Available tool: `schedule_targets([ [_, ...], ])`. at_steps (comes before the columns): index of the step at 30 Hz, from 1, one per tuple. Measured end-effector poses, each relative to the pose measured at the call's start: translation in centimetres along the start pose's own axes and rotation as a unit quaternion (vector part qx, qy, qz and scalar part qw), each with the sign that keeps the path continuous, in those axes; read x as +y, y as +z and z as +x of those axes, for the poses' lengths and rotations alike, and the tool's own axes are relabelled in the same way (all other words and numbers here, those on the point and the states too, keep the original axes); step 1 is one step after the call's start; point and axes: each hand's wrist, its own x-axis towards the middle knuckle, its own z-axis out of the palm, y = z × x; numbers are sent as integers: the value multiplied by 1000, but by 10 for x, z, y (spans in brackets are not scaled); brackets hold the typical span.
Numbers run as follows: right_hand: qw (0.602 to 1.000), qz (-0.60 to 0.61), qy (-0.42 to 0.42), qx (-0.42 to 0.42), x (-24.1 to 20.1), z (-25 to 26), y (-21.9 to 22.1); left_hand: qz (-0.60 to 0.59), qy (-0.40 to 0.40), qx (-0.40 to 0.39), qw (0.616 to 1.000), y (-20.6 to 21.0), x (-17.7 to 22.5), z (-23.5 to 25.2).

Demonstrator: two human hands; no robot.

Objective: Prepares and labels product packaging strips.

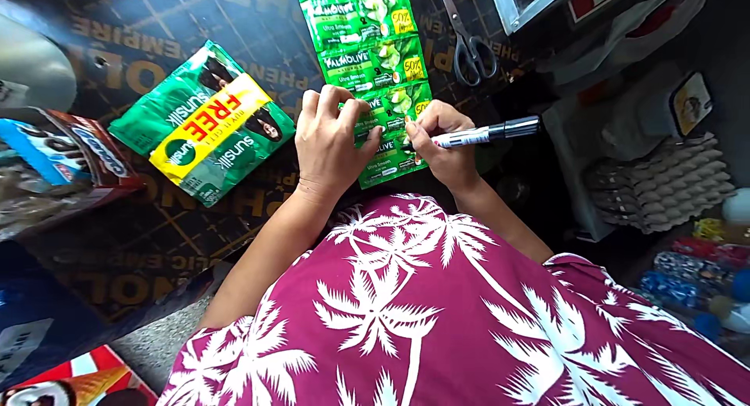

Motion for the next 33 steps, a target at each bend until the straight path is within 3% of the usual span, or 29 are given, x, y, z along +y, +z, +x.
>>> schedule_targets([
  [20, 1000, -10, -21, 12, 10, -14, 3, 4, -6, -10, 1000, -2, 2, 1],
  [27, 999, 50, -4, 22, 9, -11, 3, 4, 1, -2, 1000, -2, 0, 0],
  [30, 996, 87, 26, 7, -7, -7, -5, -51, 44, 79, 995, -6, 2, -1],
  [33, 994, 62, 44, -75, -29, 6, -18, -114, 155, 172, 966, -26, 11, 0],
])
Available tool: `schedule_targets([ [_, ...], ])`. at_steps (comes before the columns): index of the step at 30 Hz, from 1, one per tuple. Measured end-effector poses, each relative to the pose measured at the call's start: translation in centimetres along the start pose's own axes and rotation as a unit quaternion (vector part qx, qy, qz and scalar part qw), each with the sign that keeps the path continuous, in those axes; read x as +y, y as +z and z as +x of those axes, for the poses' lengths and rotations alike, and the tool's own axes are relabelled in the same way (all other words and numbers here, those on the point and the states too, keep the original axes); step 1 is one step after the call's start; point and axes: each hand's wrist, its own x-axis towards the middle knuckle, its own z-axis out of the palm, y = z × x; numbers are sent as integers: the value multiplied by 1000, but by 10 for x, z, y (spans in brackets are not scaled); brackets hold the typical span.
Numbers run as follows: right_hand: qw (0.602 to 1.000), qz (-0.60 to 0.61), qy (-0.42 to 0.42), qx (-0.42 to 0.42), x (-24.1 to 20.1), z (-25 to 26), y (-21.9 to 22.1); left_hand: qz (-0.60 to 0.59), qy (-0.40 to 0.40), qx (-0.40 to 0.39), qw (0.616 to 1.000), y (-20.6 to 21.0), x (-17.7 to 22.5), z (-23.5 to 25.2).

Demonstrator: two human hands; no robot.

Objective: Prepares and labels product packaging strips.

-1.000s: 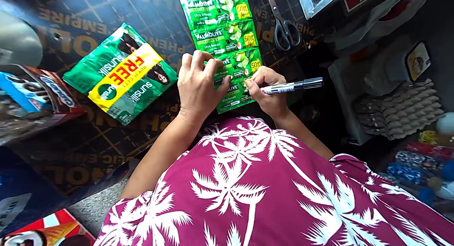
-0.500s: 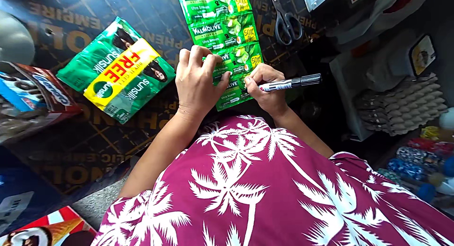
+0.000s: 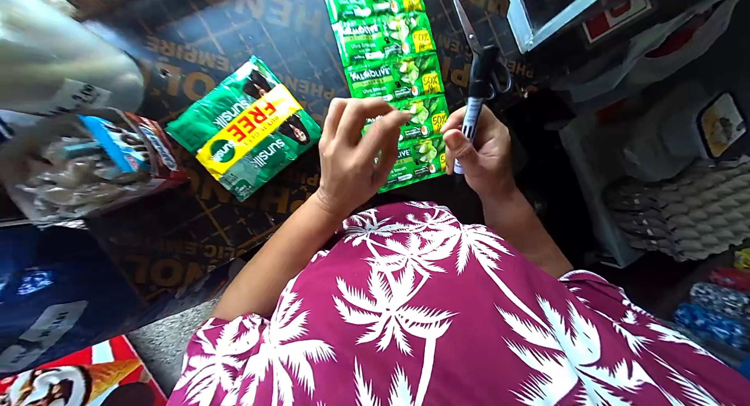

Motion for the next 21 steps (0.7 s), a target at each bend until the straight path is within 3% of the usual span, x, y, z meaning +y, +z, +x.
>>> schedule_targets([
  [3, 983, -57, 16, -173, -26, 14, -15, 65, 111, -57, 990, -26, 17, 22],
  [5, 963, -70, 11, -261, -40, 21, -18, 70, 119, -126, 982, -40, 20, 33],
  [8, 940, -108, -35, -322, -48, 26, -16, 22, 100, -199, 975, -52, 13, 37],
  [12, 914, -175, -73, -358, -50, 25, -13, 41, 117, -218, 968, -59, 13, 28],
  [15, 903, -214, -78, -364, -58, 23, -15, 57, 89, -180, 978, -66, 14, 18],
  [17, 910, -230, -65, -340, -68, 19, -24, 33, 0, -118, 992, -80, 8, 9],
  [21, 983, -86, -84, -140, -80, 14, -23, -125, -157, 18, 980, -90, 4, -3],
])
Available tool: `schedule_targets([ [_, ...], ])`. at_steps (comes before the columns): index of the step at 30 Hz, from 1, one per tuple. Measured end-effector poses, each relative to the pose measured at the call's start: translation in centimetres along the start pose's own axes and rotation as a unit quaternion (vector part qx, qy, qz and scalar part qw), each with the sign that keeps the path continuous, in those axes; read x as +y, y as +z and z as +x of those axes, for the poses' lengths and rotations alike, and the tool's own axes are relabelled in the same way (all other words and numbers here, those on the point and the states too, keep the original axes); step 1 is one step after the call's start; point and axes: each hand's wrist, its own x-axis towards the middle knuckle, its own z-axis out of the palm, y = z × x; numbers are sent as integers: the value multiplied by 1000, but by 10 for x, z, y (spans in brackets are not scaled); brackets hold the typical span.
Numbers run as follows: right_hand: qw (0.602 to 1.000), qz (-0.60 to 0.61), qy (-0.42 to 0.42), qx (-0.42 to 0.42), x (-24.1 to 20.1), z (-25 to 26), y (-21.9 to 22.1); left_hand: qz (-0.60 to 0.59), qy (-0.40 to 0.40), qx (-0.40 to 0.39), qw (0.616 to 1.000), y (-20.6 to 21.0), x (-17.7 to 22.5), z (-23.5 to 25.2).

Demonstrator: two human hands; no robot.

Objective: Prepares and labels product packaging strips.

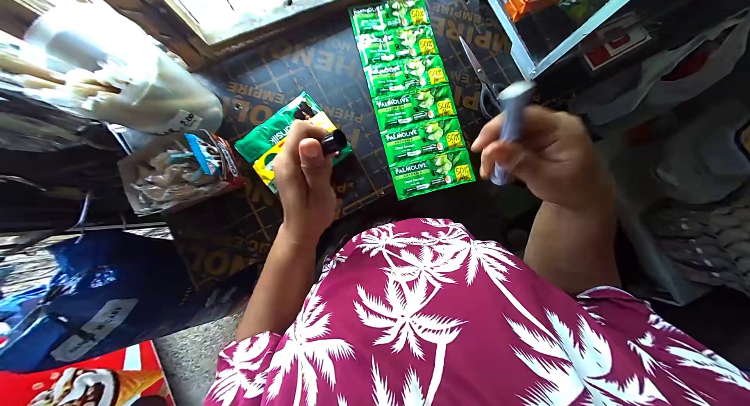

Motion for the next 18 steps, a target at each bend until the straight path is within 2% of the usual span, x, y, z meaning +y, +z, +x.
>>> schedule_targets([
  [2, 988, 92, -58, 107, -1, 12, 20, -90, -36, 6, 995, 10, 3, -4],
  [5, 964, 168, -111, 172, -7, 30, 52, -142, -35, -10, 989, 22, 7, -8],
  [8, 957, 174, -141, 185, -10, 39, 71, -134, -32, -29, 990, 24, 13, -16],
  [13, 969, 130, -142, 153, -8, 33, 86, -82, -79, -37, 993, 23, 25, -29],
  [18, 971, 118, -137, 154, -6, 25, 91, -9, -52, -33, 998, 22, 23, -30],
])
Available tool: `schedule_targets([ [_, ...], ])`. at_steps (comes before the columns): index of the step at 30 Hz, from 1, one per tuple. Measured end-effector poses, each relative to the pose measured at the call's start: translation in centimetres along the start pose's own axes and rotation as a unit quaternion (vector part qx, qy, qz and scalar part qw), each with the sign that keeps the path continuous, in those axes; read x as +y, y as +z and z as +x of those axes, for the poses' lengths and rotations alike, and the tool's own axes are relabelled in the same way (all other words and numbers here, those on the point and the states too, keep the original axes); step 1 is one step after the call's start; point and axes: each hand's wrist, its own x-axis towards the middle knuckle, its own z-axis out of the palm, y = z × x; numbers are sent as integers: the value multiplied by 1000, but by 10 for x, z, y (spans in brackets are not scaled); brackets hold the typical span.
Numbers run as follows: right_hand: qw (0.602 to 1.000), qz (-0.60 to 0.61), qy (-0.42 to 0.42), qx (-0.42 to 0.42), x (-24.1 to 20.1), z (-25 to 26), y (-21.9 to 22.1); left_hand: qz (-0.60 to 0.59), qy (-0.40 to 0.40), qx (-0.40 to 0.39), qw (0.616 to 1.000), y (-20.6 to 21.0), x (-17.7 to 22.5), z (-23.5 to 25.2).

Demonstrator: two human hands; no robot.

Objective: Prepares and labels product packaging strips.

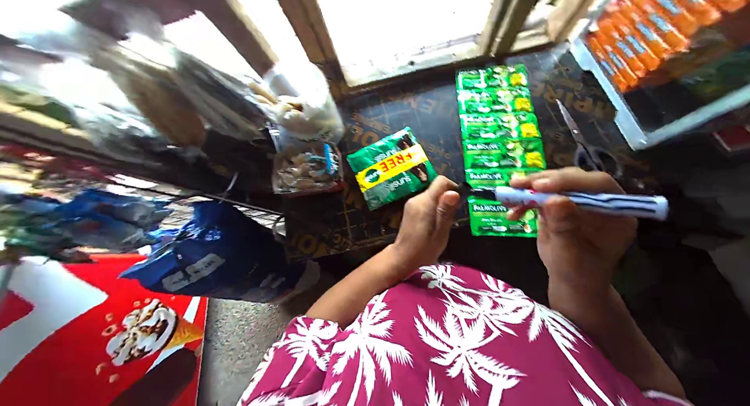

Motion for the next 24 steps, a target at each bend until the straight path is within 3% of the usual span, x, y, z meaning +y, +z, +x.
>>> schedule_targets([
  [7, 996, 39, 29, -69, 13, 8, -23, 126, 160, -51, 978, 7, 2, 9],
  [13, 983, 125, 39, -126, 16, 11, -46, 39, 162, -24, 986, 48, 11, 25],
  [16, 982, 109, 49, -145, 26, 17, -76, 76, 146, -54, 985, 66, 17, 36],
  [18, 988, 28, 67, -133, 38, 20, -100, 141, 94, -102, 980, 70, 27, 45],
  [20, 979, -134, 115, -105, 48, 21, -124, 204, 15, -126, 971, 68, 30, 55],
  [22, 924, -293, 202, -141, 61, 25, -145, 278, -45, -94, 955, 58, 15, 60],
  [24, 864, -368, 284, -193, 80, 26, -159, 345, -83, -59, 933, 35, -5, 60],
])
